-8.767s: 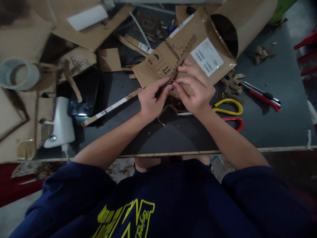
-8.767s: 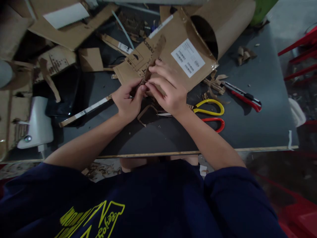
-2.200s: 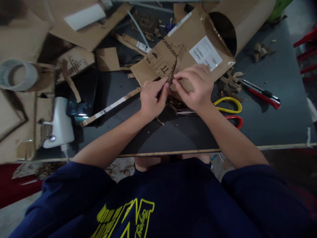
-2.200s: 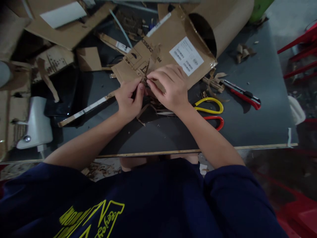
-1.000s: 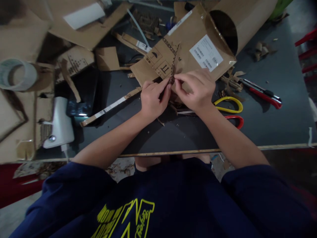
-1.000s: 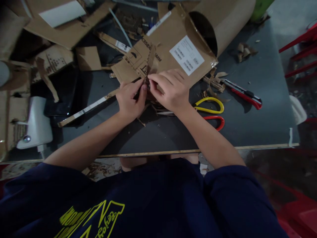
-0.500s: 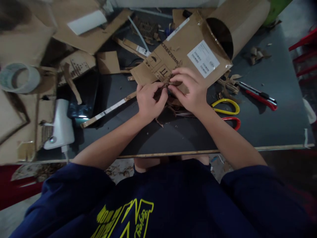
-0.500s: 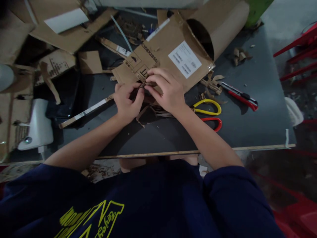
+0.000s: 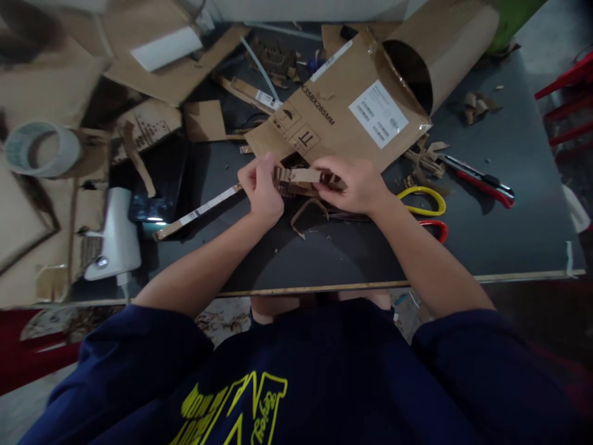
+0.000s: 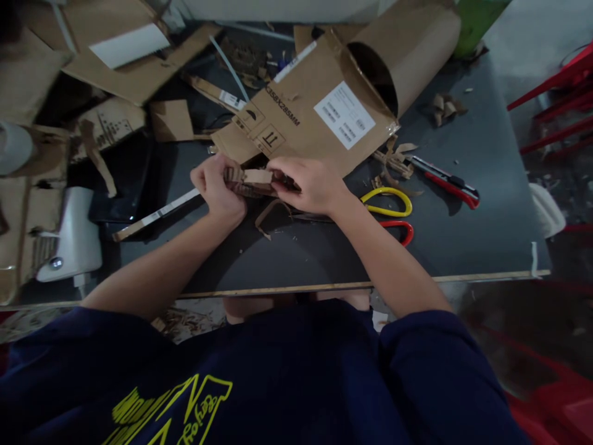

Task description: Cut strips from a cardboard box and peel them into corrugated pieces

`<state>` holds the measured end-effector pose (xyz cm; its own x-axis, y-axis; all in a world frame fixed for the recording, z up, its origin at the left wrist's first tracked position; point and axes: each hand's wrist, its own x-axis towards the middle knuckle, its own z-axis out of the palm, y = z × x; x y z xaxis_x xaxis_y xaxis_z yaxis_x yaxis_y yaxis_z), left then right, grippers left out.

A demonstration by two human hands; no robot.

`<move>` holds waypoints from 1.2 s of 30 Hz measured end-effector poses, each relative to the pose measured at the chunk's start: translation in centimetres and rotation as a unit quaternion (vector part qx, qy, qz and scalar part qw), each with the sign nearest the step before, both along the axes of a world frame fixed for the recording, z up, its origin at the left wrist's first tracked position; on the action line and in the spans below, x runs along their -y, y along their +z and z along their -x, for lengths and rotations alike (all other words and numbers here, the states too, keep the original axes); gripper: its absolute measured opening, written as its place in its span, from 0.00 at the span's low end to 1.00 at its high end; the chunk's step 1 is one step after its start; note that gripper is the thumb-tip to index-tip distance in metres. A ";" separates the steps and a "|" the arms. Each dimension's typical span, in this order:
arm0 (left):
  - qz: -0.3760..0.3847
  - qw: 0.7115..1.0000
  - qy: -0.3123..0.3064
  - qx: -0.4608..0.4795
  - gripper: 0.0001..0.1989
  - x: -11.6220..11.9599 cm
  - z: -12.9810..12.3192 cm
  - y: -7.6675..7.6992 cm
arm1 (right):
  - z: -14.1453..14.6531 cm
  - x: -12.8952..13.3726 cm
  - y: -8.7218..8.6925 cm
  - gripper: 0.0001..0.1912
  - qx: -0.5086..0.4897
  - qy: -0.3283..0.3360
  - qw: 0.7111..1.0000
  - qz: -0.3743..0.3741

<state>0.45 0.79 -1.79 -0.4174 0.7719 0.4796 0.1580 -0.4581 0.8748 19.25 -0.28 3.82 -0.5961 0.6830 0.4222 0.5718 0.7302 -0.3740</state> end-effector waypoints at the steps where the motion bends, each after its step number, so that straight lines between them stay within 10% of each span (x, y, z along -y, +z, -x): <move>1: 0.001 1.000 0.002 -0.015 0.31 0.0 0.0 0.0 | 0.0 0.1 0.0 0.19 -0.010 0.005 1.000 -0.003; 9: -0.002 0.999 -0.026 -0.028 0.26 -0.4 0.3 0.8 | -0.7 -0.2 -0.4 0.20 0.048 -0.056 0.996 -0.049; 12: -0.091 0.982 0.071 -0.152 0.30 0.4 0.6 2.0 | -0.7 -0.3 -0.3 0.25 0.028 -0.137 0.989 -0.058; 19: -0.327 0.815 -0.098 -0.468 0.04 3.4 -0.1 3.9 | 0.4 0.5 0.1 0.27 -0.066 -0.222 0.973 -0.009; 26: -0.052 0.967 -0.179 -0.172 0.17 1.7 -0.3 2.6 | 1.3 1.0 -0.7 0.28 -0.032 -0.128 0.991 -0.019; 36: 0.076 0.943 -0.323 0.029 0.24 0.7 -0.7 2.7 | 1.1 0.3 -1.0 0.28 0.004 -0.054 0.999 -0.001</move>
<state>1.20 0.09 0.93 0.1410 0.9320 0.3338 -0.1601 -0.3113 0.9367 18.17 -0.62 2.80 -0.5223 0.7430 0.4186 0.6505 0.6645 -0.3679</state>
